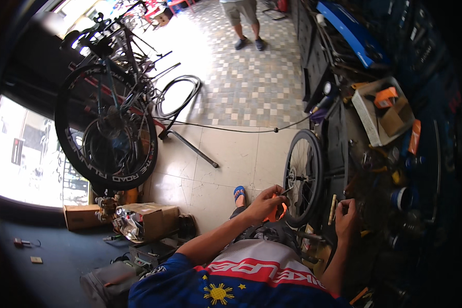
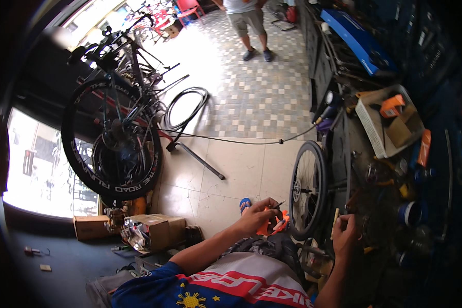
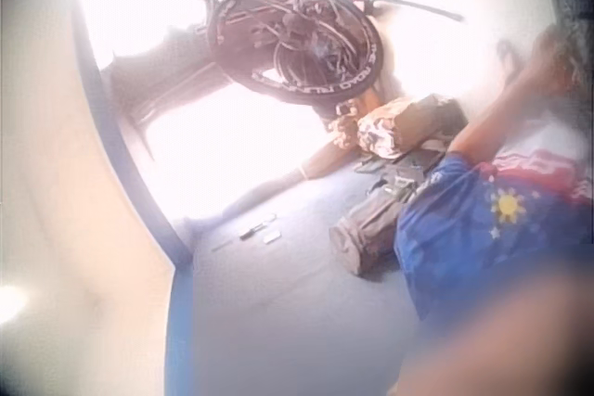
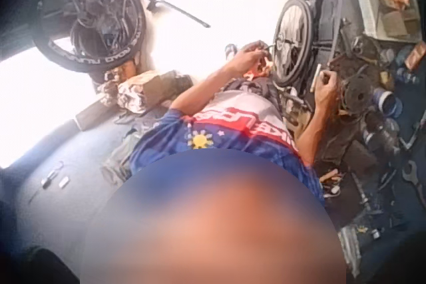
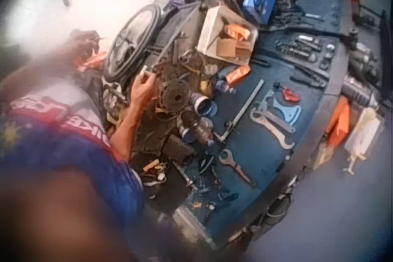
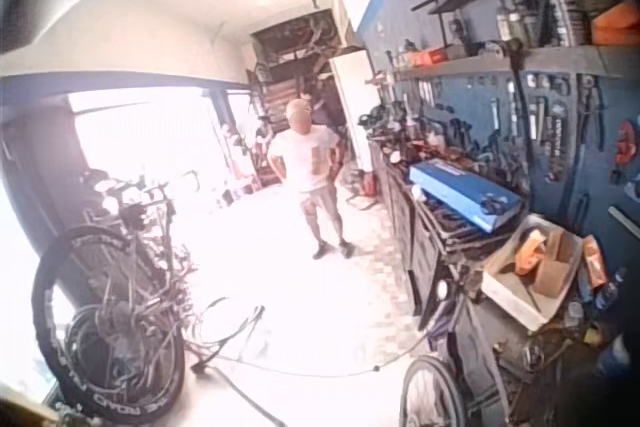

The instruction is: The person removes the rear wheel from a bicycle mounted on a repair stand, then uses a tire lever to remove the tire and inner tube. They inspect the inner tube, inflate it with a hand pump, and place it back into the tire before reassembling the wheel.

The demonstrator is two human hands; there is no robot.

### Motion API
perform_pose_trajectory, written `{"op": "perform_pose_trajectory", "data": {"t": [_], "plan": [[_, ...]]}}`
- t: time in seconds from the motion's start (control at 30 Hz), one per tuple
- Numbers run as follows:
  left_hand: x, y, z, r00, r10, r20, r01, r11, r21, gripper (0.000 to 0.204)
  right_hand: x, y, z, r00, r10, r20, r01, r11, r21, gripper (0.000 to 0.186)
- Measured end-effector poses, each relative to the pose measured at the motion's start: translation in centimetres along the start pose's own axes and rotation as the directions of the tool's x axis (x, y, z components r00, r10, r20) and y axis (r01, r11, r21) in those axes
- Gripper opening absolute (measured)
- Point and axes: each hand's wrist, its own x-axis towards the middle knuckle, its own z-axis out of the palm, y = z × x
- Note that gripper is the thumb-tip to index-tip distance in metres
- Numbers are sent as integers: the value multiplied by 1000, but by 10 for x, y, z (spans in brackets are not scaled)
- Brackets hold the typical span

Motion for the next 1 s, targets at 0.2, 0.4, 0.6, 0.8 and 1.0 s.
{"op": "perform_pose_trajectory", "data": {"t": [0.2,0.4,0.6,0.8,1.0], "plan": [[-50,11,-62,993,85,-85,-100,977,-189,20,12,-119,98,920,-260,295,179,945,275,13],[-155,-3,-196,887,126,-443,-196,974,-114,22,-14,-242,227,656,-555,512,326,820,471,12],[-283,-7,-348,465,117,-878,-413,906,-97,23,-58,-373,357,474,-637,608,258,760,596,12],[-347,46,-480,256,643,-722,-458,738,495,24,-93,-447,426,433,-695,574,263,707,657,14],[-326,106,-518,755,414,-509,-423,900,105,43,-114,-458,466,482,-525,702,-24,792,610,18]]}}
